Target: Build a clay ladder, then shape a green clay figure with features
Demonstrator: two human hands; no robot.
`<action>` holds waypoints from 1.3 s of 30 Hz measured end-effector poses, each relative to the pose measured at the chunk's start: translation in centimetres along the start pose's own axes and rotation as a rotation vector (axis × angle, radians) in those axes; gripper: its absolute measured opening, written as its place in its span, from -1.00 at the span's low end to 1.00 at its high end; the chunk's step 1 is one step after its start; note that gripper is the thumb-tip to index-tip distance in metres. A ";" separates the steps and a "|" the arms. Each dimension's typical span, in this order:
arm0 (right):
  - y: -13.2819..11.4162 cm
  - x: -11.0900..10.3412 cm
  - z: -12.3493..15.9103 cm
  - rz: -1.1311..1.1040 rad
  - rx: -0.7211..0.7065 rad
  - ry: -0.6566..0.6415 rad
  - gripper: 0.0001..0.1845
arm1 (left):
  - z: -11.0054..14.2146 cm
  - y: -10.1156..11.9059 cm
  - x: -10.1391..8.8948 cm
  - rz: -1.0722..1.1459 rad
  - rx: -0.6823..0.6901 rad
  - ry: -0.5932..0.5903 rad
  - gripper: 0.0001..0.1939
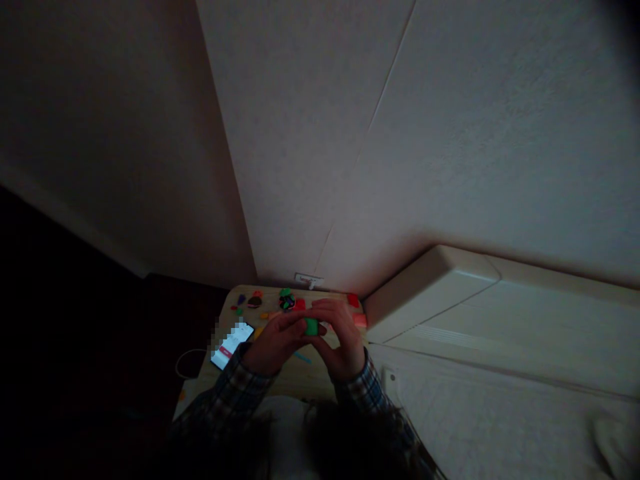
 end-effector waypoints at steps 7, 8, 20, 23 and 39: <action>-0.3 -0.1 0.0 0.031 -0.016 0.020 -0.77 | -0.1 -0.1 0.4 0.023 -0.018 0.003 -0.63; -0.3 -0.1 0.0 0.031 -0.019 0.022 -0.78 | -0.1 0.0 0.5 0.018 -0.018 0.002 -0.64; -0.5 -0.2 0.0 0.043 -0.019 0.043 -0.73 | 0.1 0.5 0.5 -0.205 0.045 0.188 -0.67; -0.5 -0.3 -0.1 0.045 -0.019 0.050 -0.75 | 0.2 0.8 1.0 -0.216 0.047 0.188 -0.66; -1.9 -0.1 -0.2 -0.092 -0.002 0.061 -0.77 | 0.6 0.0 1.5 0.171 -0.060 -0.171 -0.65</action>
Point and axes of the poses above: each hand's wrist, its own z-axis away from the middle knuckle, its own x-axis out of the palm, y = z × x, the point moved 1 cm from there along -z, towards the middle knuckle, and after that the axes turned 11 degrees about -z, right-handed, at the moved point
